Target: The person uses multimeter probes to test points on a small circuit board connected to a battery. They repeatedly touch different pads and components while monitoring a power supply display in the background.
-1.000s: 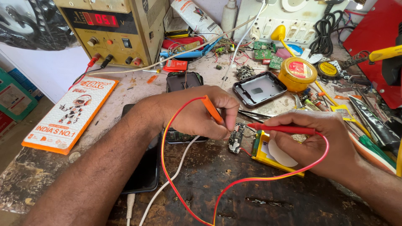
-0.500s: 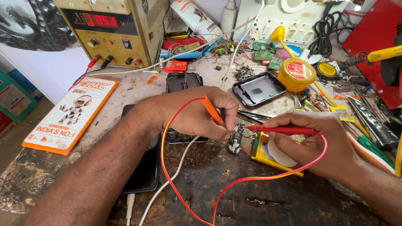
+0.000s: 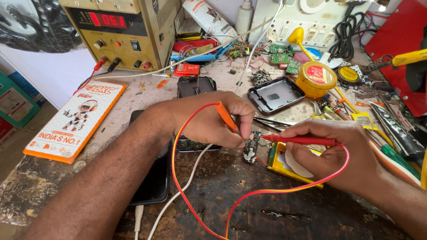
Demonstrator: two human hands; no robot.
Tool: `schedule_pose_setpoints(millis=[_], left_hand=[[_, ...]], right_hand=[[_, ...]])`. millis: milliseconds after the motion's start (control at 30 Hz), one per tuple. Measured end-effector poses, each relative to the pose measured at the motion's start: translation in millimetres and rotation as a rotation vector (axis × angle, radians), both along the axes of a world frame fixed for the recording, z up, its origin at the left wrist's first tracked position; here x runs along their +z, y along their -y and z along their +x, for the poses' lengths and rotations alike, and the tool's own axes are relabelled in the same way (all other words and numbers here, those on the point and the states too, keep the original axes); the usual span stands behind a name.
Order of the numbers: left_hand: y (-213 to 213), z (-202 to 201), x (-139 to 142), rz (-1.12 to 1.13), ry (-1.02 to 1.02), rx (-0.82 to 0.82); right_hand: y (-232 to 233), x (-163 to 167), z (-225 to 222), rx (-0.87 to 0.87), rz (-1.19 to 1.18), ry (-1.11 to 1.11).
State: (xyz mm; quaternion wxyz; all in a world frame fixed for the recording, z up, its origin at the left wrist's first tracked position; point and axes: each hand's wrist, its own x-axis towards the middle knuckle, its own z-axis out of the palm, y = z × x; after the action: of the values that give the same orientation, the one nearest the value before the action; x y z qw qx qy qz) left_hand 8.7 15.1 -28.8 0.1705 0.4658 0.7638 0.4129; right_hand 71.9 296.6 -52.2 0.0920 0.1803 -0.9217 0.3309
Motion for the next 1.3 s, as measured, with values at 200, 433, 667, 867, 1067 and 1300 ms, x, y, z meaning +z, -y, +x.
schedule_pose_setpoints(millis=[200, 433, 667, 867, 1067, 1300], left_hand=[[0.8, 1.1, 1.6, 0.011, 0.036, 0.002], [-0.8, 0.4, 2.1, 0.008, 0.005, 0.001], [-3.4, 0.1, 0.6, -0.042, 0.001, 0.059], [-3.2, -0.8, 0.2, 0.076, 0.039, -0.035], [-2.0, -3.5, -3.5, 0.063, -0.024, -0.017], [-2.5, -4.5, -3.7, 0.060, 0.008, -0.029]], right_hand=[[1.2, 8.7, 5.7, 0.076, -0.085, -0.107], [4.8, 13.9, -6.3, 0.093, -0.356, 0.077], [16.1, 7.4, -22.7, 0.058, -0.118, -0.030], [27.4, -11.0, -30.0, 0.354, -0.332, -0.078], [24.4, -16.4, -36.0, 0.347, -0.371, -0.039], [20.6, -24.4, -38.6, 0.468, -0.366, -0.069]])
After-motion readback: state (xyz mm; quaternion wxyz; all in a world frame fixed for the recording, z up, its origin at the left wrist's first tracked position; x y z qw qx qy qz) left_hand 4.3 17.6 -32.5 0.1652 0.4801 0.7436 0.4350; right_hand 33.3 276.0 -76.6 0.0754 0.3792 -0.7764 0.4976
